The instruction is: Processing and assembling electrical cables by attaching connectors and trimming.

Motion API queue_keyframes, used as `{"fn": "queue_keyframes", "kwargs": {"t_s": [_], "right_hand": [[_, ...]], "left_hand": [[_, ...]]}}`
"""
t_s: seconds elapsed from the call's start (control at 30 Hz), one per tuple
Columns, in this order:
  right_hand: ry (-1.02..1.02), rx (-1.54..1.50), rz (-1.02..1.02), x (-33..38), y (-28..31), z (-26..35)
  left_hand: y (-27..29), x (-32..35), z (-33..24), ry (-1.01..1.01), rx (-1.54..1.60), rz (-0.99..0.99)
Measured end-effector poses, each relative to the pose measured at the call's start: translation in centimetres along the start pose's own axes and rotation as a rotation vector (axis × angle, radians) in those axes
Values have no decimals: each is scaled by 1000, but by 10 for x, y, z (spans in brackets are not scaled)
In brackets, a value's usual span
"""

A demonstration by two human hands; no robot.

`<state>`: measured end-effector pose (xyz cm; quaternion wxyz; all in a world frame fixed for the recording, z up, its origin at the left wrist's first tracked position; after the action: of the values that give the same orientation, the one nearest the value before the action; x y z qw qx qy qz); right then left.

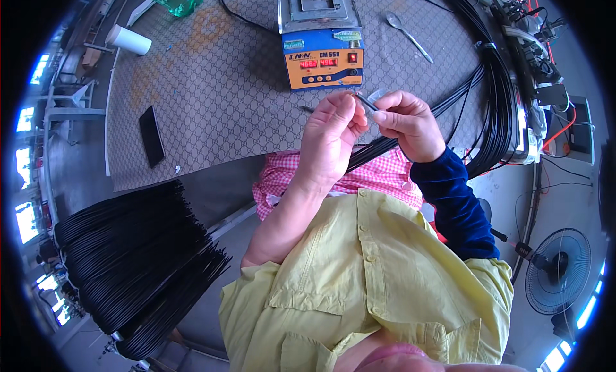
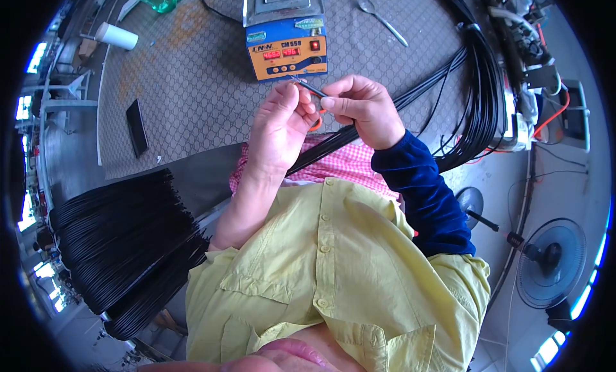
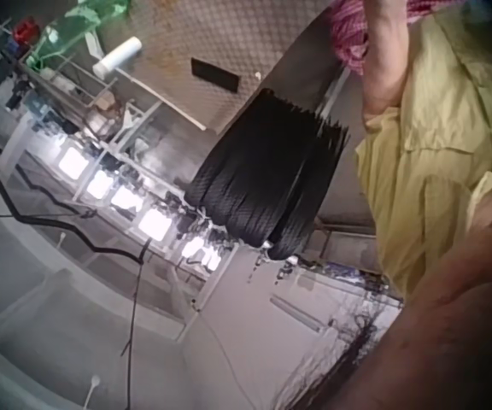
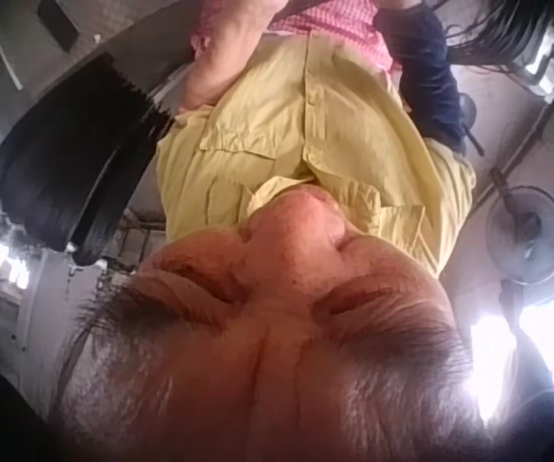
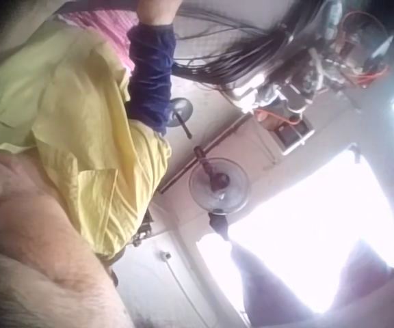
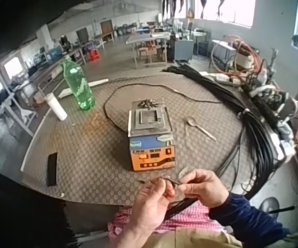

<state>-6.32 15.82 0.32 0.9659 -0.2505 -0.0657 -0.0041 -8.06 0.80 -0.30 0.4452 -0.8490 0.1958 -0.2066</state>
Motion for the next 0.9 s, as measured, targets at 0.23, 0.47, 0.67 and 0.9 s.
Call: {"fn": "queue_keyframes", "kwargs": {"t_s": [0.23,0.47,0.67,0.9], "right_hand": [[60,58,56,-2,-3,-3],[158,189,46,-4,-4,1],[149,203,62,-7,-4,0],[136,362,37,-21,-10,13]], "left_hand": [[8,-2,-4,115,99,31],[4,0,-14,189,127,-20],[7,-2,-16,184,108,-57],[6,-6,-22,136,108,-108]]}}
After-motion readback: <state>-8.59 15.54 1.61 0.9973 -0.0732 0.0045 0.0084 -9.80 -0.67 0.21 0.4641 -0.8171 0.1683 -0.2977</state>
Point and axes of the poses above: each hand's wrist, its own x-axis away from the middle knuckle, its own y-axis out of the back of the hand, z = x × y, the point moved 1 cm from there along -x, towards the middle knuckle, and after that the axes turned 7 degrees about y, right-handed, at the moved point
